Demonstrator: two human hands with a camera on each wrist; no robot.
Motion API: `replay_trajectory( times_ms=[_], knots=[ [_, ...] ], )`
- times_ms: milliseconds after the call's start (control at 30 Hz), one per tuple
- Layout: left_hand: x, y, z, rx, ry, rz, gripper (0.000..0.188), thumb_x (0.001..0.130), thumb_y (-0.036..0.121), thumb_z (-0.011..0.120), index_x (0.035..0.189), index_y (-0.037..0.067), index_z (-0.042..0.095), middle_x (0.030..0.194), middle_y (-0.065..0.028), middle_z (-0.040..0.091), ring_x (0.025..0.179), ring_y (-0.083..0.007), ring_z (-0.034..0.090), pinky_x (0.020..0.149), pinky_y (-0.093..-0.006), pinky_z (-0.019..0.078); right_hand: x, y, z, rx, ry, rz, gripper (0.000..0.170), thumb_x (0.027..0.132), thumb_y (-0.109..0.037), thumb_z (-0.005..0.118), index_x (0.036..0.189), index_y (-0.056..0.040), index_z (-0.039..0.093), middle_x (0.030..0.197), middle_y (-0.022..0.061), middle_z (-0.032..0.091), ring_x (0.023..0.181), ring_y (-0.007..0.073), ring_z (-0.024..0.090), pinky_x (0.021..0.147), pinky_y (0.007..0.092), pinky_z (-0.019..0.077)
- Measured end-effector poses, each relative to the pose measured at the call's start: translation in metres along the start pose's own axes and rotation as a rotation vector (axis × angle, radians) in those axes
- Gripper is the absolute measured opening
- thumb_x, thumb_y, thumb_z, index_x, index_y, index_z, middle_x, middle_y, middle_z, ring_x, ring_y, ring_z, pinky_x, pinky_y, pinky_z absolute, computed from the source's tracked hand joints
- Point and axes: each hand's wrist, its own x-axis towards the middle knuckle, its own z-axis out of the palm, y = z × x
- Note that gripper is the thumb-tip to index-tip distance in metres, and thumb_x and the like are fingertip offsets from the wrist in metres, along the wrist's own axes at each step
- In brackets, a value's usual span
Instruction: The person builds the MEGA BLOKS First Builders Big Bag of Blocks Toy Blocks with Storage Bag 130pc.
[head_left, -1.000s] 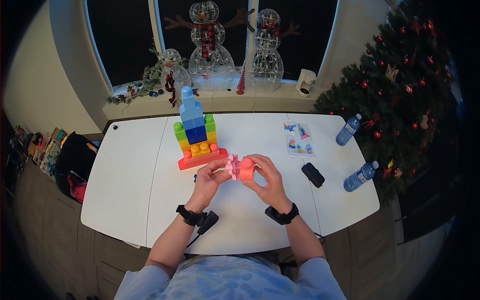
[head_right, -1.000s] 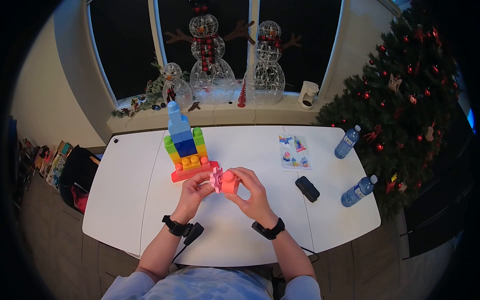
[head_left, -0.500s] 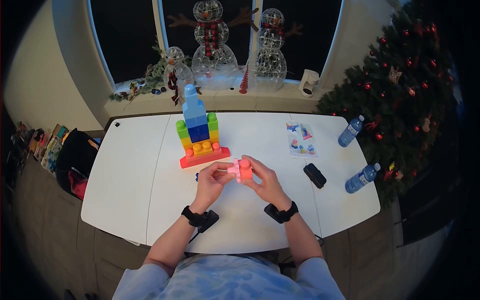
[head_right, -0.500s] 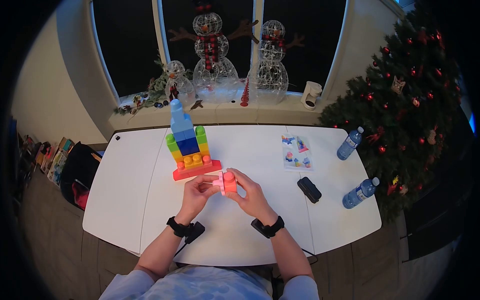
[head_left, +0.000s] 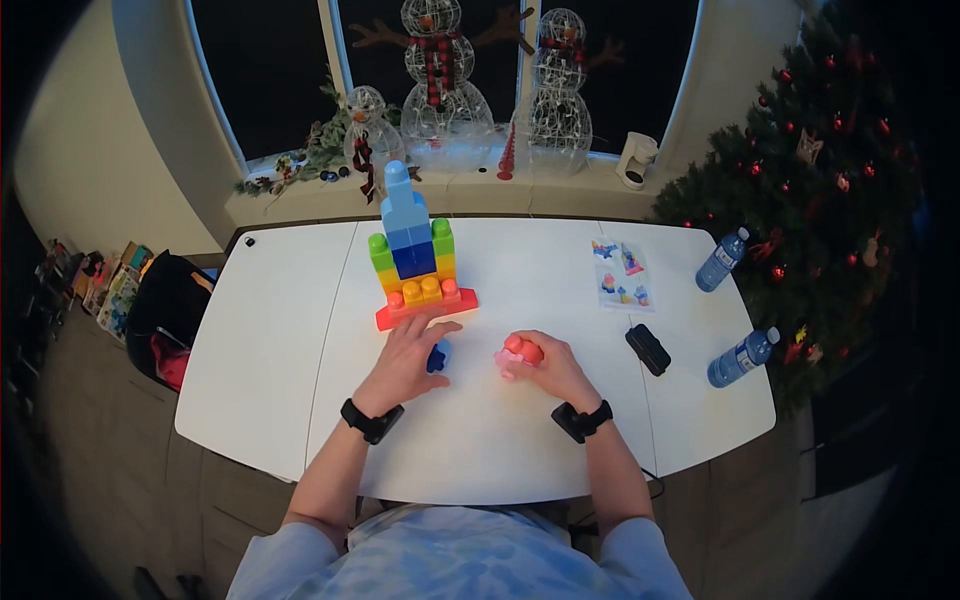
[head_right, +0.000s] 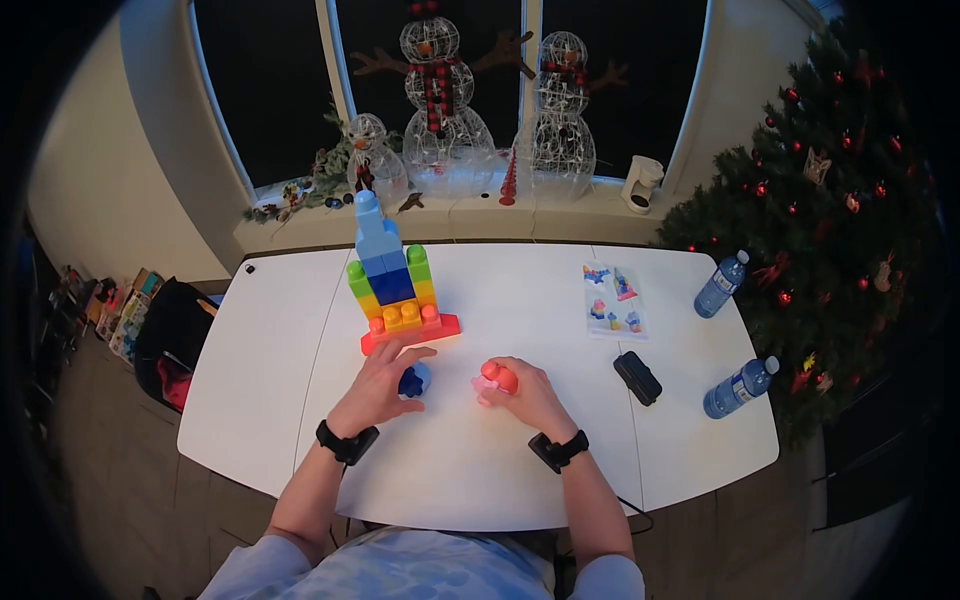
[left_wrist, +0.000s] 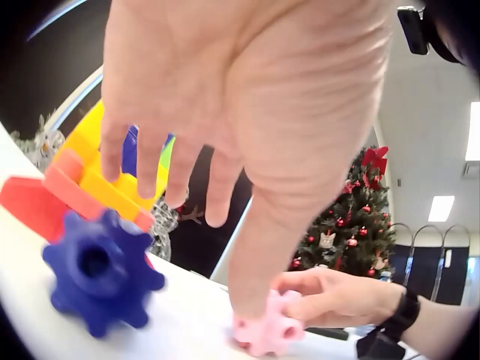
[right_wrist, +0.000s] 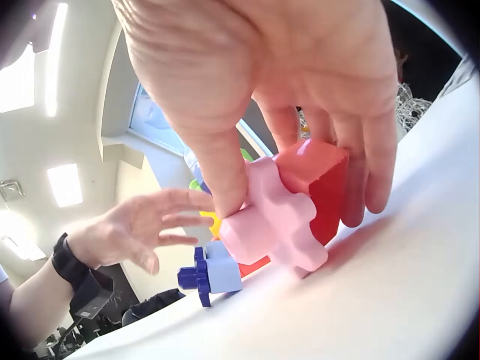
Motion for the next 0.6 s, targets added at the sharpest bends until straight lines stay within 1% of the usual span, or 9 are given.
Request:
replay_trajectory(
  times_ms=[67,167,267,333,367,433,467,533,600],
  knots=[
    [0.001,-0.024,0.000,0.032,-0.050,0.036,0.085,0.063,0.001,0.089,0.141,0.016,0.058,0.152,-0.0112,0.048,0.139,-0.0367,0.046,0.113,-0.0455,0.0444,0.000,0.000,-0.006,-0.010,-0.017,0.012,0.044,0.085,-0.020,0.081,0.124,-0.0057,0.067,0.111,0.0141,0.074,0.100,0.0268,0.073,0.092,0.0363,0.0567],
    [0.002,-0.040,0.001,-0.007,-0.129,0.043,0.083,0.064,0.000,0.088,0.140,0.015,0.058,0.146,-0.0117,0.054,0.133,-0.0358,0.053,0.110,-0.0442,0.0480,0.000,-0.006,-0.016,0.001,-0.059,0.041,0.038,0.088,-0.017,0.077,0.123,-0.0056,0.068,0.108,0.0125,0.074,0.095,0.0242,0.072,0.090,0.0352,0.0567],
    [0.001,-0.046,0.005,-0.108,-0.216,-0.050,0.083,0.065,-0.002,0.087,0.141,0.015,0.058,0.139,-0.0126,0.060,0.124,-0.0333,0.061,0.105,-0.0425,0.0526,0.000,-0.003,-0.023,0.014,-0.090,0.043,0.036,0.089,-0.015,0.073,0.123,-0.0059,0.068,0.105,0.0105,0.072,0.091,0.0216,0.068,0.088,0.0339,0.0554],
    [-0.004,-0.046,0.008,-0.096,-0.115,-0.062,0.080,0.066,0.000,0.088,0.139,0.012,0.058,0.131,-0.0130,0.065,0.115,-0.0312,0.066,0.099,-0.0399,0.0562,-0.001,0.004,-0.027,0.008,-0.096,0.025,0.035,0.089,-0.013,0.072,0.123,-0.0061,0.069,0.104,0.0095,0.072,0.088,0.0203,0.065,0.087,0.0333,0.0547],
    [-0.008,-0.045,0.008,-0.093,-0.119,-0.063,0.080,0.066,0.000,0.088,0.139,0.012,0.058,0.131,-0.0130,0.065,0.115,-0.0312,0.066,0.099,-0.0399,0.0562,0.000,0.010,-0.028,0.004,-0.104,0.034,0.038,0.089,-0.014,0.072,0.126,-0.0067,0.068,0.106,0.0071,0.071,0.093,0.0176,0.065,0.085,0.0314,0.0535],
    [-0.013,-0.040,0.005,-0.136,-0.001,-0.264,0.077,0.067,0.005,0.090,0.136,0.008,0.057,0.130,-0.0128,0.066,0.116,-0.0318,0.066,0.101,-0.0412,0.0553,0.000,0.014,-0.028,0.007,-0.107,0.042,0.041,0.090,-0.014,0.073,0.130,-0.0073,0.067,0.107,0.0046,0.070,0.098,0.0149,0.064,0.084,0.0295,0.0523],
    [-0.012,-0.041,0.003,-0.130,-0.004,-0.262,0.077,0.067,0.005,0.090,0.136,0.008,0.057,0.130,-0.0128,0.066,0.116,-0.0318,0.066,0.101,-0.0412,0.0553,0.000,0.014,-0.029,0.016,-0.109,0.043,0.041,0.090,-0.013,0.072,0.130,-0.0066,0.066,0.108,0.0052,0.071,0.097,0.0159,0.065,0.084,0.0301,0.0530],
    [-0.014,-0.043,0.000,-0.167,0.401,-0.238,0.075,0.068,0.008,0.092,0.133,0.006,0.055,0.127,-0.0127,0.067,0.116,-0.0326,0.067,0.102,-0.0423,0.0543,-0.001,0.017,-0.027,0.031,-0.110,0.049,0.041,0.091,-0.013,0.071,0.131,-0.0058,0.065,0.110,0.0058,0.071,0.097,0.0170,0.065,0.084,0.0307,0.0538],
    [-0.007,-0.046,-0.006,-0.109,0.473,-0.215,0.074,0.070,0.007,0.092,0.133,0.006,0.053,0.125,-0.0137,0.068,0.117,-0.0334,0.067,0.103,-0.0433,0.0534,-0.002,0.024,-0.023,0.028,-0.047,-0.005,0.045,0.091,-0.011,0.072,0.134,-0.0060,0.062,0.110,0.0080,0.072,0.096,0.0192,0.068,0.085,0.0333,0.0556]
  ],
)
